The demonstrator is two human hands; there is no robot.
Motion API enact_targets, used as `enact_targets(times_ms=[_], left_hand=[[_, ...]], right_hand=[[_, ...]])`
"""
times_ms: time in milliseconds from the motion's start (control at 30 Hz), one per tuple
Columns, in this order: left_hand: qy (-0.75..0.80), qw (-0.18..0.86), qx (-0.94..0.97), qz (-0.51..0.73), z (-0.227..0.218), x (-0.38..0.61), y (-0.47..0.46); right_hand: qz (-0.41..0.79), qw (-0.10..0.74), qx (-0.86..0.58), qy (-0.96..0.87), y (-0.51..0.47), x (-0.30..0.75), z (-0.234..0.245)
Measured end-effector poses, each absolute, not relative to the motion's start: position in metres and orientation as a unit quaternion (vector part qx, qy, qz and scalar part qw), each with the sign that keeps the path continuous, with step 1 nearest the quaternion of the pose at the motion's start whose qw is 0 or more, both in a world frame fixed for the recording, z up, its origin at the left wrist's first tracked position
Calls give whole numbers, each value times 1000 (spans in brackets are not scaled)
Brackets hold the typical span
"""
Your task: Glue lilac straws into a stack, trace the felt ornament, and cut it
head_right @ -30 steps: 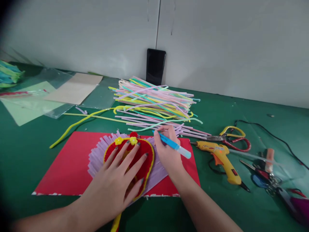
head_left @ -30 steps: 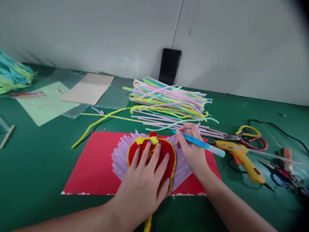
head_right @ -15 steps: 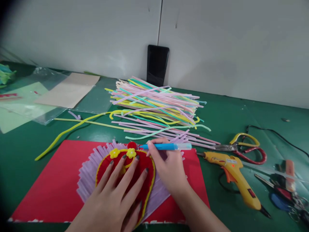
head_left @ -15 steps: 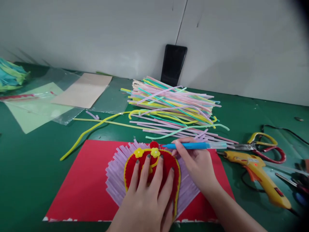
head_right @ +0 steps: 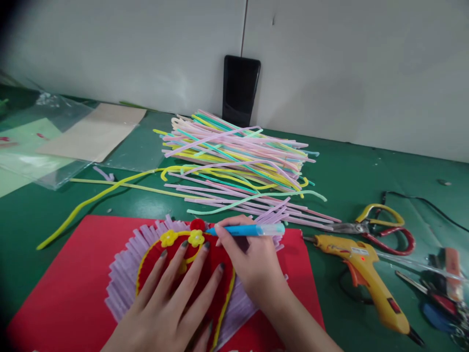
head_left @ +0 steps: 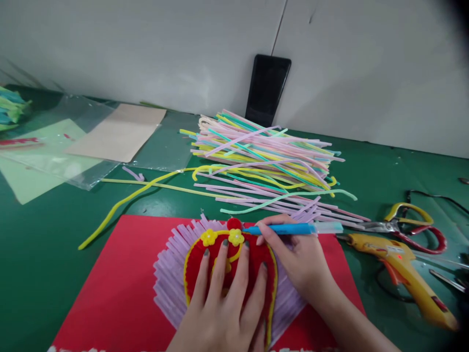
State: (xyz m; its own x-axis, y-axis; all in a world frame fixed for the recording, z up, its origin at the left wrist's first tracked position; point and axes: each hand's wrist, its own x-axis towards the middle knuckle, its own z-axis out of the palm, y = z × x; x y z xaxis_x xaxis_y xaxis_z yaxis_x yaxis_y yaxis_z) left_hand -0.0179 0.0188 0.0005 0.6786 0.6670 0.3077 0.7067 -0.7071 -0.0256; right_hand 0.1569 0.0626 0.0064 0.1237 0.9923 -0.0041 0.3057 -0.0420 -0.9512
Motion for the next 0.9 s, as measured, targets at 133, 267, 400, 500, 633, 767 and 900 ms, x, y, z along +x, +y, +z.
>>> enact_targets(times_ms=[133,267,400,500,633,767,900], left_hand=[[-373,76,-915,-131,-1,-19,19],[-373,76,-916,-125,1,-20,19],[-372,77,-917,-124,2,-19,19],[-370,79,-918,-119,1,-19,20],[-368,78,-919,-122,0,-19,19],[-372,72,-917,-127,-1,-19,18],[-368,74,-919,-122,-1,-20,18]], right_hand=[[384,434,-605,-546,63,157,6],[361,432,-612,-556,62,157,6],[370,449,-614,-533,61,158,6],[383,443,-607,-538,61,158,7],[370,417,-613,-560,63,158,8],[343,419,-623,-564,62,158,6],[348,438,-624,-546,60,158,5]])
